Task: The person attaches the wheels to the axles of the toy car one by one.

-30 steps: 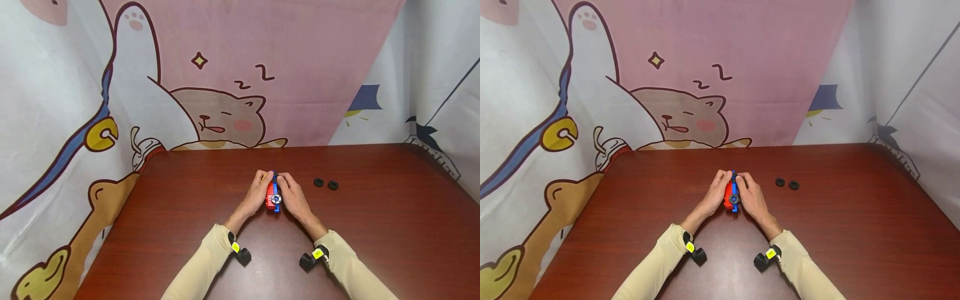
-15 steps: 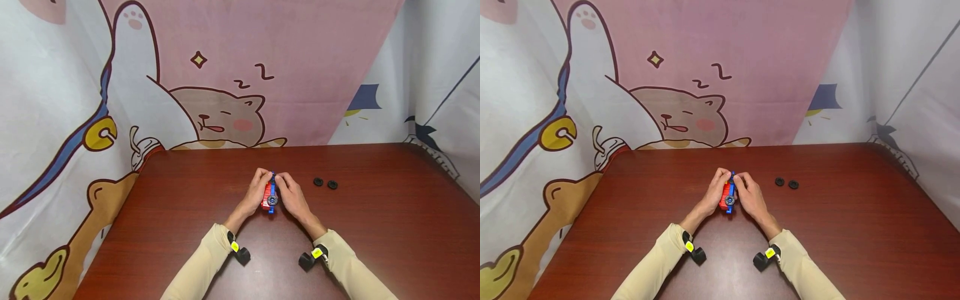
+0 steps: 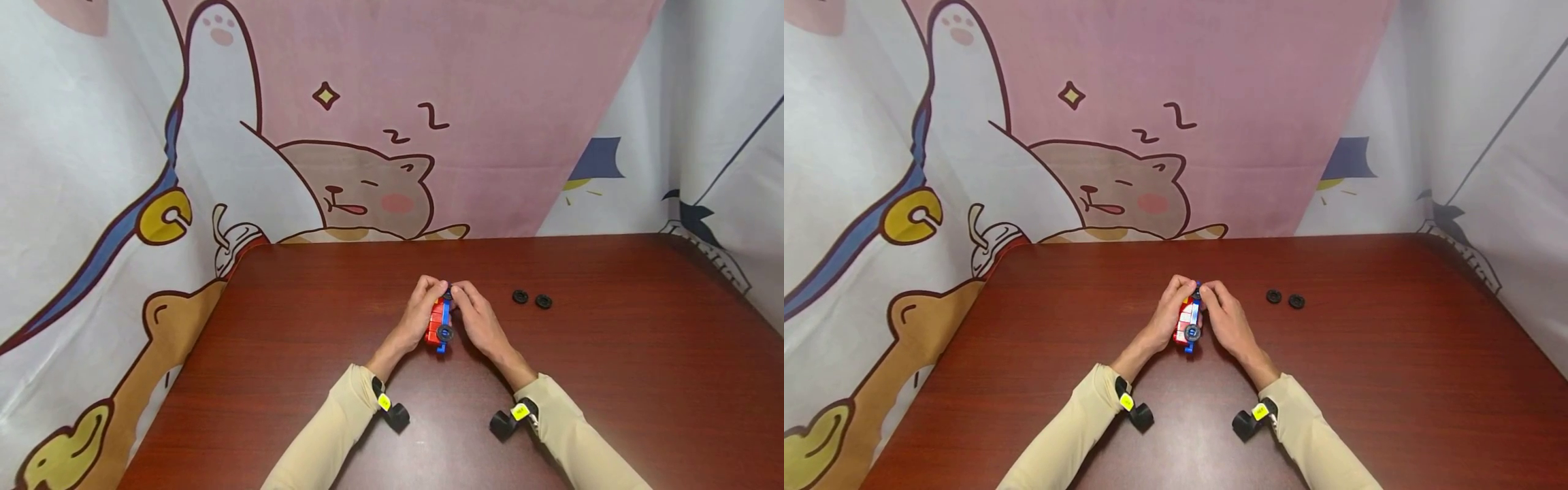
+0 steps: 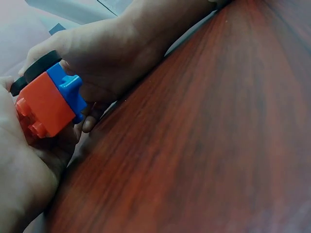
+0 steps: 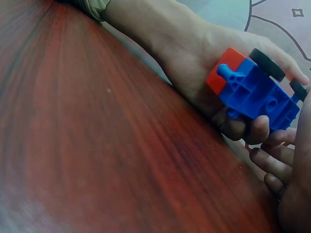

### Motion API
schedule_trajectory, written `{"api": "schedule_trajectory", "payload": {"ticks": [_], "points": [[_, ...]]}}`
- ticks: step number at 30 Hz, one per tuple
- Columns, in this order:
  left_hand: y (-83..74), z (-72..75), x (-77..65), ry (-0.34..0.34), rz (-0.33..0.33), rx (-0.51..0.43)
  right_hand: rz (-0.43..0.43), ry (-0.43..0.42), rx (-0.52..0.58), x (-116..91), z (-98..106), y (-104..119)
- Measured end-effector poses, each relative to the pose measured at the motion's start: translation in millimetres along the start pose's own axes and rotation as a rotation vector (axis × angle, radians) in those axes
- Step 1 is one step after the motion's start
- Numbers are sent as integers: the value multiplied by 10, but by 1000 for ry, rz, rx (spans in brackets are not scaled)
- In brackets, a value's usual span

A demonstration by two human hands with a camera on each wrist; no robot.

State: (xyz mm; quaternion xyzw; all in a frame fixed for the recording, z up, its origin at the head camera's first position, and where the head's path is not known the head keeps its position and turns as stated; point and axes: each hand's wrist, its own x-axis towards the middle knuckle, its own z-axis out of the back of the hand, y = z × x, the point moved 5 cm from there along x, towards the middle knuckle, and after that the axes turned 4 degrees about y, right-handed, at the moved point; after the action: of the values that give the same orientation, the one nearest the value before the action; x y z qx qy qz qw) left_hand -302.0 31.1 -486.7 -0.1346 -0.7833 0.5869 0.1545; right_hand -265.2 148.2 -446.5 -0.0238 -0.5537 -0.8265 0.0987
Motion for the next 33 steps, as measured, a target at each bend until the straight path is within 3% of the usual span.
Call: {"api": "schedule_trajectory", "payload": {"ticks": [7, 23, 30, 33], "points": [[-22, -12, -14, 19, -13, -15, 15, 14, 10, -4, 3, 5], [0, 32, 4, -55, 22, 55, 43, 59, 42, 6, -16, -13], [5, 38, -1, -56, 1, 81, 67, 64, 109, 122, -60, -357], [6, 31, 14, -60, -3, 79, 87, 69, 129, 137, -54, -384]]}}
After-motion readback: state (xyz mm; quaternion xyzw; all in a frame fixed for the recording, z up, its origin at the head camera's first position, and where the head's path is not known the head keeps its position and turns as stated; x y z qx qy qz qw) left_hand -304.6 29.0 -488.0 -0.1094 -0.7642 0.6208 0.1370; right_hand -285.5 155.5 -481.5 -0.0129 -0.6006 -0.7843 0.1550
